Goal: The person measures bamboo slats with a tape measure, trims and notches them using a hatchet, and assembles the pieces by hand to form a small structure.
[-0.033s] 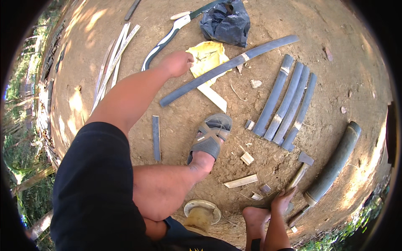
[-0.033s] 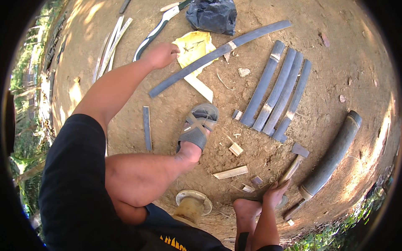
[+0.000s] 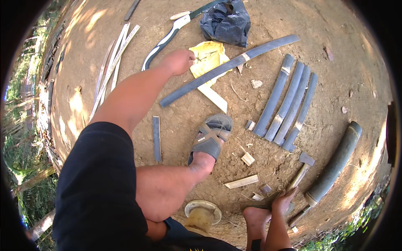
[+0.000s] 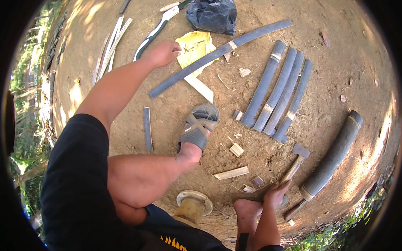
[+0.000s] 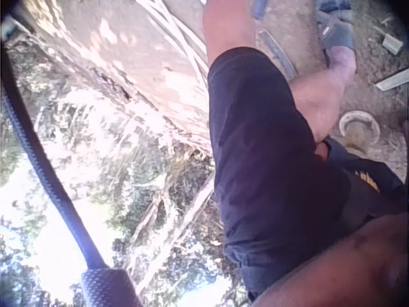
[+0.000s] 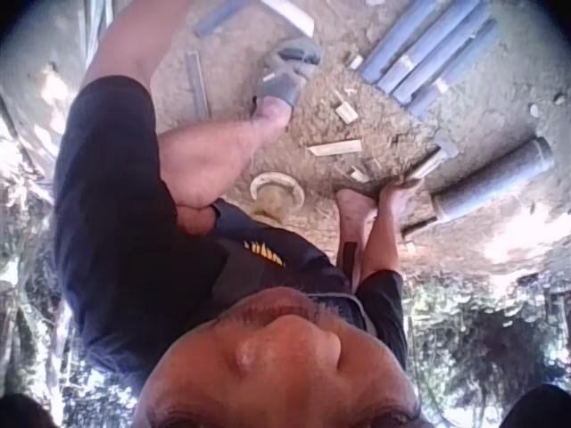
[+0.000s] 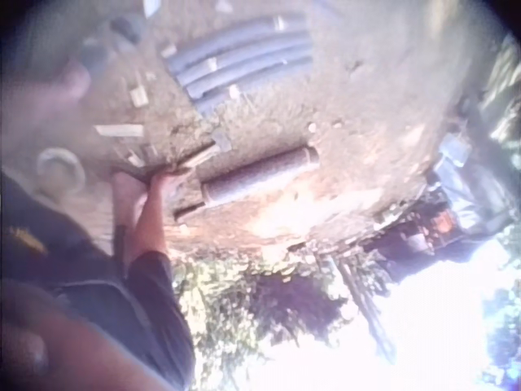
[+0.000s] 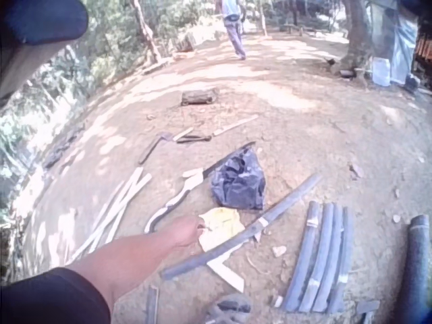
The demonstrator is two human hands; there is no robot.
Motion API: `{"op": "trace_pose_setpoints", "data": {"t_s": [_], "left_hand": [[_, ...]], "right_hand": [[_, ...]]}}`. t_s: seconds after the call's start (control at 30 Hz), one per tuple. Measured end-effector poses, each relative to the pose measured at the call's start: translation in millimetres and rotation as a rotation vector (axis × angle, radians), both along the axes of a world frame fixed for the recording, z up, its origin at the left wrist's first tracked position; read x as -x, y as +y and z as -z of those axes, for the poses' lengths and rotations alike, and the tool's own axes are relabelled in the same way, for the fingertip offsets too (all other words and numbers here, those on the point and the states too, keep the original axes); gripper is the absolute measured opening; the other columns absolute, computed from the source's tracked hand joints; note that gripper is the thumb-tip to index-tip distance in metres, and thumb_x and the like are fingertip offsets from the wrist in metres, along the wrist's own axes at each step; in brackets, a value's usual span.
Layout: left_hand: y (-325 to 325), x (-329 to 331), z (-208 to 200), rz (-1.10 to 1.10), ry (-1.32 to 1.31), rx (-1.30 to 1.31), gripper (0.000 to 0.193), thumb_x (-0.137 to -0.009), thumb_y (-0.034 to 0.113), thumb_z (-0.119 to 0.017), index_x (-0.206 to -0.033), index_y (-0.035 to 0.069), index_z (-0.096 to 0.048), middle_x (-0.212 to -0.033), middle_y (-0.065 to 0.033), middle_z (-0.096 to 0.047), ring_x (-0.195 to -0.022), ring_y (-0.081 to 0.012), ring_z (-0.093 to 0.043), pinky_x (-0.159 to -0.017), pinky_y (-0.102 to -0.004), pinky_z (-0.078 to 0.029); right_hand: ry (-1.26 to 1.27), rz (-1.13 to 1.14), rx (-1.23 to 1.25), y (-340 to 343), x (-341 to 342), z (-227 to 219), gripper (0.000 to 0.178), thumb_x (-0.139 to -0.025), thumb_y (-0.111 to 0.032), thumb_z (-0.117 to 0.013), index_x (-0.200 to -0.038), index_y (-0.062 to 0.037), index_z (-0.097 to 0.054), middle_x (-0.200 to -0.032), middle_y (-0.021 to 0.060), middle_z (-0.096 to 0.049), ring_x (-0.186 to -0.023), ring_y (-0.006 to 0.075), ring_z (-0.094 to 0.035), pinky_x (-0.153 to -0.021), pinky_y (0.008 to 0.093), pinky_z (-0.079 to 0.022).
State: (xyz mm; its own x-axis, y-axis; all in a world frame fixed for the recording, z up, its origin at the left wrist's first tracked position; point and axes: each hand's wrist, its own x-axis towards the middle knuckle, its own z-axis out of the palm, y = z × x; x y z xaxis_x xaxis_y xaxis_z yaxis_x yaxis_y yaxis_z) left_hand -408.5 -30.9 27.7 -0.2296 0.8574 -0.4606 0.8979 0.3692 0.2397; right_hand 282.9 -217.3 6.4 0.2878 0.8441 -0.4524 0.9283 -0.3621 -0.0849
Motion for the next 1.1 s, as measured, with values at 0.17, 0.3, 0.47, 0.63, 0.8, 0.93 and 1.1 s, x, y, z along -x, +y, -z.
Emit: {"op": "trace_pose_setpoints", "data": {"t_s": [0.17,0.3,0.47,0.63,0.8,0.93,1.1], "left_hand": [[26,-5,24,-0.069,0.035,-0.029,0.025,-0.095,0.019,-0.066,-0.116,0.009,-0.074,-0.117,-0.0173,-0.073,-0.109,-0.0351,-0.069,-0.094,-0.0464,-0.053],[20,-2,31,-0.047,0.104,-0.007,0.021,-0.097,0.020,-0.065,-0.114,0.015,-0.076,-0.120,-0.0134,-0.072,-0.114,-0.0331,-0.067,-0.098,-0.0449,-0.053],[18,-4,34,-0.012,0.107,-0.107,0.019,-0.094,0.019,-0.066,-0.109,0.011,-0.075,-0.114,-0.0133,-0.072,-0.109,-0.0330,-0.068,-0.093,-0.0454,-0.054],[19,-11,26,0.069,0.177,-0.070,0.017,-0.095,0.020,-0.066,-0.107,0.011,-0.073,-0.115,-0.0093,-0.070,-0.113,-0.0311,-0.066,-0.093,-0.0459,-0.054],[17,-6,31,0.141,0.197,-0.083,0.015,-0.096,0.020,-0.064,-0.106,0.011,-0.070,-0.117,-0.0090,-0.069,-0.112,-0.0314,-0.065,-0.094,-0.0468,-0.053],[14,-3,36,0.148,0.199,-0.100,0.014,-0.096,0.020,-0.064,-0.106,0.010,-0.068,-0.113,-0.0119,-0.070,-0.109,-0.0334,-0.066,-0.093,-0.0469,-0.052],[14,-1,28,0.016,0.143,-0.045,0.018,-0.096,0.019,-0.065,-0.111,0.009,-0.067,-0.112,-0.0134,-0.072,-0.107,-0.0340,-0.068,-0.091,-0.0459,-0.052]], "right_hand": [[-0.036,-0.019,-0.040,-7,-23,17,0.071,-0.106,-0.025,-0.052,-0.165,-0.0087,-0.016,-0.166,0.0240,-0.030,-0.149,0.0422,-0.037,-0.118,0.0482,-0.038],[-0.050,-0.030,-0.032,-4,-10,13,0.071,-0.106,-0.025,-0.051,-0.166,-0.0090,-0.016,-0.166,0.0238,-0.031,-0.149,0.0418,-0.039,-0.118,0.0479,-0.039],[-0.075,-0.082,-0.080,-11,-27,24,0.071,-0.106,-0.027,-0.051,-0.165,-0.0081,-0.016,-0.166,0.0240,-0.032,-0.148,0.0416,-0.040,-0.116,0.0482,-0.041],[-0.092,-0.099,-0.068,-6,-15,16,0.069,-0.108,-0.028,-0.049,-0.165,-0.0072,-0.017,-0.165,0.0248,-0.032,-0.147,0.0422,-0.040,-0.116,0.0489,-0.041],[-0.097,-0.054,-0.011,1,-5,8,0.069,-0.107,-0.027,-0.050,-0.165,-0.0064,-0.018,-0.164,0.0260,-0.033,-0.147,0.0430,-0.040,-0.115,0.0495,-0.041],[-0.075,-0.082,-0.056,-3,-10,11,0.069,-0.107,-0.024,-0.051,-0.164,-0.0046,-0.018,-0.164,0.0277,-0.033,-0.145,0.0442,-0.042,-0.115,0.0494,-0.042],[-0.057,-0.087,-0.078,-4,-11,13,0.069,-0.106,-0.021,-0.051,-0.164,-0.0032,-0.018,-0.163,0.0287,-0.033,-0.144,0.0457,-0.044,-0.114,0.0494,-0.043]]}}
